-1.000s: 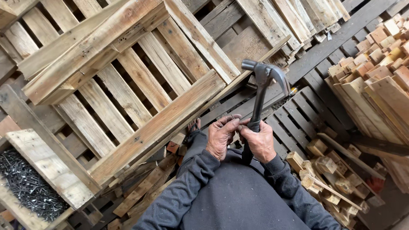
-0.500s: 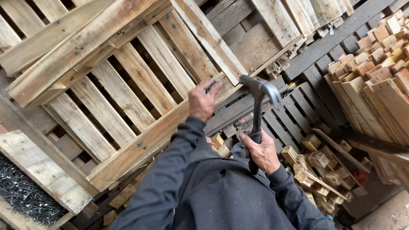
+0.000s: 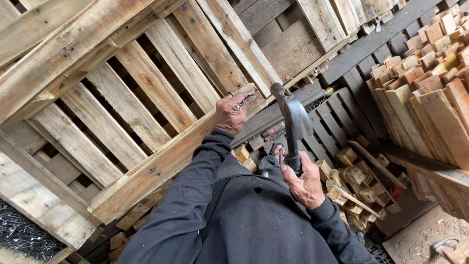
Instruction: The person repairs wooden pallets by nailing loose slats back onto the pallet frames. They take handfuls of nails from a wooden nail box, position nails on the slats, and drive them in with a hammer, repositioning boards between nails.
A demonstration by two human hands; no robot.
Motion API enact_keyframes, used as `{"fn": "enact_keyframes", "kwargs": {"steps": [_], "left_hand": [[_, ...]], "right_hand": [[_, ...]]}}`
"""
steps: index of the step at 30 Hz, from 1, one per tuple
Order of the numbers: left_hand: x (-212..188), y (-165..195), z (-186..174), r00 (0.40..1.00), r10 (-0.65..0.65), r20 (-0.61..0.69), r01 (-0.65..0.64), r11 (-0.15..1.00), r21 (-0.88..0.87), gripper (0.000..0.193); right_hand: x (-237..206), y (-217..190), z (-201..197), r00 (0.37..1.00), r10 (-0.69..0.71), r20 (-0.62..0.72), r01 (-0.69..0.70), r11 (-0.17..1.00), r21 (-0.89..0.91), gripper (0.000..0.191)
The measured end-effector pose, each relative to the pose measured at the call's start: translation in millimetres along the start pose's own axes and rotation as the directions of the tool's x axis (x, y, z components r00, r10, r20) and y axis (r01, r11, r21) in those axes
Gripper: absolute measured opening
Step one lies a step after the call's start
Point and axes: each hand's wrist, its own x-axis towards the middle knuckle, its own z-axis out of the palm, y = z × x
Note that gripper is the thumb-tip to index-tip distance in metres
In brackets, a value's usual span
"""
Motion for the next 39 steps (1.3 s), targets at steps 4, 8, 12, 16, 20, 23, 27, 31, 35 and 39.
{"fn": "enact_keyframes", "kwargs": {"steps": [4,8,12,16,20,23,27,31,35,39], "left_hand": [[2,-6,4,0.993,-0.097,0.064,0.097,0.995,0.005,0.015],[1,-10,6,0.990,-0.052,0.128,0.042,0.996,0.079,0.018],[-2,-11,5,0.994,0.021,0.104,-0.020,1.000,-0.015,0.022],[-2,-10,4,0.993,0.014,0.116,-0.019,0.999,0.046,0.024],[0,-11,7,0.979,-0.049,0.196,0.016,0.986,0.163,0.016],[-2,-15,10,0.992,0.015,0.128,-0.026,0.996,0.081,0.018],[-4,-25,11,0.984,0.041,0.172,-0.056,0.995,0.084,0.024],[-1,-33,12,0.997,-0.068,0.037,0.068,0.998,0.003,0.030],[-3,-32,14,0.976,-0.169,-0.137,0.152,0.980,-0.125,0.030],[-6,-28,16,0.974,-0.063,-0.218,0.060,0.998,-0.019,0.027]], "right_hand": [[7,7,0,0.934,0.337,0.121,-0.330,0.941,-0.078,0.029],[4,2,-5,0.975,0.210,0.074,-0.217,0.970,0.109,0.028],[-9,-10,-12,0.993,-0.104,0.047,0.086,0.954,0.288,0.029],[-6,-19,-9,0.978,-0.200,0.066,0.161,0.910,0.382,0.032],[8,-29,-7,0.981,0.164,0.101,-0.155,0.984,-0.089,0.033],[5,-41,-13,0.979,0.185,0.086,-0.176,0.979,-0.105,0.038],[-11,-48,-24,0.977,-0.211,0.028,0.191,0.927,0.323,0.042],[-3,-38,-25,0.882,-0.471,0.014,0.439,0.831,0.340,0.044],[18,-26,-23,0.992,0.034,0.123,-0.018,0.991,-0.131,0.043],[15,-27,-28,0.983,0.146,0.113,-0.163,0.974,0.155,0.040]]}}
